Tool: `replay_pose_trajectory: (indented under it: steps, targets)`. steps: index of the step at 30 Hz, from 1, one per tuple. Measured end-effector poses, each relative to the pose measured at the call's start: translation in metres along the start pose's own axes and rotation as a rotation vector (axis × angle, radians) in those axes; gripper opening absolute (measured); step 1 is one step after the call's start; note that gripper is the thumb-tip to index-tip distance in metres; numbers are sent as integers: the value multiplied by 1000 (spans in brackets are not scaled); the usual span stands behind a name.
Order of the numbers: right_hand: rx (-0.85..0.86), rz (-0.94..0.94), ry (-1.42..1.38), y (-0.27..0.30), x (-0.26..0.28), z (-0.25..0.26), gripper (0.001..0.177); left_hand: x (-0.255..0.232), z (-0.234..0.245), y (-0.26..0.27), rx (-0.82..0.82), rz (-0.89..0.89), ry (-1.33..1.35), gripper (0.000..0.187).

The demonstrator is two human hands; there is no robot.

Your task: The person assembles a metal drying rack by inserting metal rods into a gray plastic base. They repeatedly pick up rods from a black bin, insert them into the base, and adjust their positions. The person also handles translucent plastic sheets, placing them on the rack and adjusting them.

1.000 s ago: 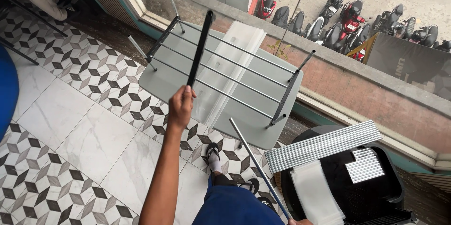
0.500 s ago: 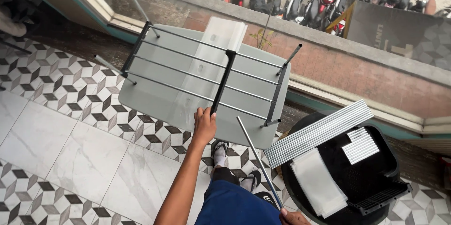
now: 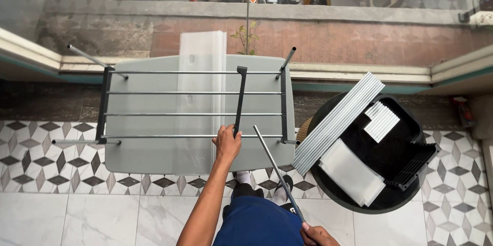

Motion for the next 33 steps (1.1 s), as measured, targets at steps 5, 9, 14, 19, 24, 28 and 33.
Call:
replay_pose_trajectory:
  steps: [5,9,14,19,24,28,33]
  targets:
    - [6,14,-119,-3,-9,-24,59,-7,-1,-4,29,2,-19,42]
    - [-10,31,-146,-8,-16,-37,58,-6,6,-2,58,47,30,49]
    - [-39,82,-113,-2,-13,-48,57,-13,27,4,-10,5,83,52]
    - [-71,126,-112,32,15,-64,57,-39,77,26,-210,-135,169,41]
    - [-77,145,-309,79,46,-68,51,-79,116,76,-277,-231,325,33]
    - [-312,265,-299,107,73,-30,52,-119,122,123,-243,-348,401,27]
    - [-621,569,-196,153,127,37,50,-179,92,187,-45,-441,487,18]
Point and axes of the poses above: each hand's wrist, its own y-axis away from the middle knuckle, its own z-axis out of the back of the hand, x = y × z, the point moved 8 cm from there along -y, towards the middle knuckle, and after that the axes turned 15 degrees about -x, right-handed, at the moved point
